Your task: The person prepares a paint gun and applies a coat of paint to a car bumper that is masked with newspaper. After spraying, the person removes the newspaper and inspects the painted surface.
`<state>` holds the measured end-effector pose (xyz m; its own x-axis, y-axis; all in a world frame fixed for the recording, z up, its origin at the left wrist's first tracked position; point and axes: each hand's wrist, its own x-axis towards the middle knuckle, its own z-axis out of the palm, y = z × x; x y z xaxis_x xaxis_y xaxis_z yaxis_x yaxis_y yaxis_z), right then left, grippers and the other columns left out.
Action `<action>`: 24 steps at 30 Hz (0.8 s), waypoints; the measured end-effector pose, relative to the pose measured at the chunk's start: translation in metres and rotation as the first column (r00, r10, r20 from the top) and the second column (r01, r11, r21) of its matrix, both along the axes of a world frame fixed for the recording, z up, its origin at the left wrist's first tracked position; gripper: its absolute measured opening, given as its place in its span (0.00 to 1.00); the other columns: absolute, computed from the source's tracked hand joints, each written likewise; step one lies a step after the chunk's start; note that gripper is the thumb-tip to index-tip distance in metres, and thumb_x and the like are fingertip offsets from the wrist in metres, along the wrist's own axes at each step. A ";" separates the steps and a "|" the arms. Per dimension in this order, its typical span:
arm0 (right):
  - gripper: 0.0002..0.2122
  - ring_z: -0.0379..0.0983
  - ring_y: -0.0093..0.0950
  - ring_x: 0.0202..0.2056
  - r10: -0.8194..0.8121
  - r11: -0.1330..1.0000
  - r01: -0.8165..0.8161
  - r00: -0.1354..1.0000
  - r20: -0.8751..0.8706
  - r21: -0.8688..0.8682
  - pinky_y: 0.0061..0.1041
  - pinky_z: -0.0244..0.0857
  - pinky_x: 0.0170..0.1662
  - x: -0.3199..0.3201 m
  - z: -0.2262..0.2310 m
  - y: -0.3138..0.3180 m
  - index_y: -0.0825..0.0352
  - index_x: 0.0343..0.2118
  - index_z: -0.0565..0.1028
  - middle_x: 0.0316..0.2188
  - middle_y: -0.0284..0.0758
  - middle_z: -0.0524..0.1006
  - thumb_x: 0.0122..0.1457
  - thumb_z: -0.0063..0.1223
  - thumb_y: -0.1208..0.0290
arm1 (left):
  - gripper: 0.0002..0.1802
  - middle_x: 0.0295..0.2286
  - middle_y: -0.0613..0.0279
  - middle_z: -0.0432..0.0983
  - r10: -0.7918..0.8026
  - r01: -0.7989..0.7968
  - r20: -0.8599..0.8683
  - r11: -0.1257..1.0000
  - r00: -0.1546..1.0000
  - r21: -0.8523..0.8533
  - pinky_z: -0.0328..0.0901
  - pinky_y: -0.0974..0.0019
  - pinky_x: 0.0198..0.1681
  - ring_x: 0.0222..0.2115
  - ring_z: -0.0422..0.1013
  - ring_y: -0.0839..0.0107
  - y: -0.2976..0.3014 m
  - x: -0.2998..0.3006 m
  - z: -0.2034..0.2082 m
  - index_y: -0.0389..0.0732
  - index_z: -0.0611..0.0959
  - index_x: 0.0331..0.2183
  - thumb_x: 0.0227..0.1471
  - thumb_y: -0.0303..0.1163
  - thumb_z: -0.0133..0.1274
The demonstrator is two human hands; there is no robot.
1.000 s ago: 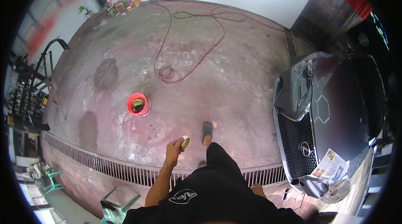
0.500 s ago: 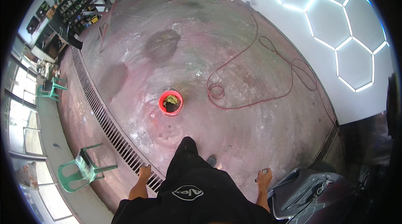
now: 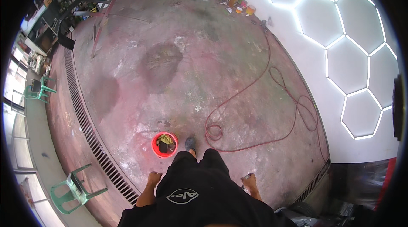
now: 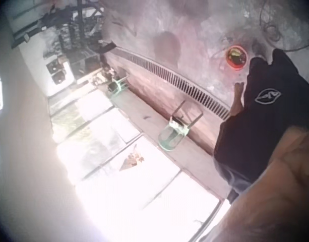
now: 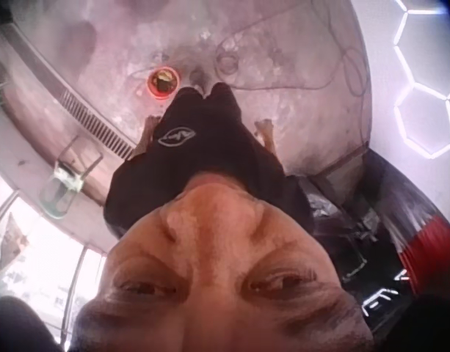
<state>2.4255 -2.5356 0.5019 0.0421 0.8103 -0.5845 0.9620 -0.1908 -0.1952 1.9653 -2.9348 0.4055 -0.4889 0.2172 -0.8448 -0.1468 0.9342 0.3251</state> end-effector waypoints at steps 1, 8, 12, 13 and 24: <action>0.46 0.80 0.47 0.51 0.023 0.994 -0.034 0.994 -0.104 -0.107 0.41 0.74 0.56 -0.050 -0.002 0.020 0.79 0.66 0.61 0.51 0.61 0.79 0.51 0.74 0.56 | 0.28 0.39 0.39 0.85 0.260 -0.238 -0.187 0.962 0.947 0.134 0.73 0.49 0.47 0.42 0.81 0.49 0.002 -0.047 -0.009 0.30 0.85 0.44 0.51 0.45 0.65; 0.43 0.84 0.36 0.39 -0.102 0.981 0.082 0.989 -0.110 -0.173 0.33 0.77 0.41 -0.212 -0.040 0.177 0.80 0.60 0.74 0.41 0.50 0.84 0.46 0.79 0.54 | 0.21 0.32 0.46 0.85 0.335 -0.159 -0.443 0.908 0.832 0.388 0.72 0.52 0.42 0.35 0.81 0.56 0.272 -0.338 0.079 0.32 0.85 0.40 0.54 0.41 0.62; 0.35 0.84 0.36 0.40 -0.014 0.978 -0.019 0.987 -0.157 -0.208 0.34 0.77 0.43 -0.327 -0.054 0.305 0.77 0.55 0.77 0.39 0.46 0.85 0.46 0.76 0.61 | 0.18 0.32 0.47 0.85 0.351 -0.144 -0.509 0.904 0.786 0.401 0.72 0.51 0.42 0.34 0.80 0.52 0.388 -0.428 0.070 0.31 0.84 0.39 0.54 0.38 0.60; 0.34 0.84 0.37 0.43 -0.035 0.979 0.010 0.992 -0.119 -0.203 0.35 0.78 0.45 -0.339 -0.061 0.345 0.76 0.54 0.77 0.41 0.47 0.86 0.46 0.75 0.60 | 0.19 0.34 0.45 0.85 0.280 -0.102 -0.525 0.934 0.804 0.343 0.72 0.51 0.43 0.37 0.81 0.50 0.423 -0.437 0.062 0.31 0.85 0.41 0.53 0.36 0.59; 0.16 0.83 0.48 0.35 0.520 0.744 -0.315 0.826 -0.215 0.589 0.42 0.77 0.42 -0.727 0.042 0.714 0.67 0.46 0.81 0.35 0.48 0.84 0.58 0.67 0.64 | 0.22 0.38 0.44 0.87 -0.172 0.169 -0.068 0.985 0.983 -0.045 0.75 0.45 0.50 0.42 0.83 0.45 0.538 -0.590 -0.008 0.50 0.90 0.47 0.61 0.50 0.53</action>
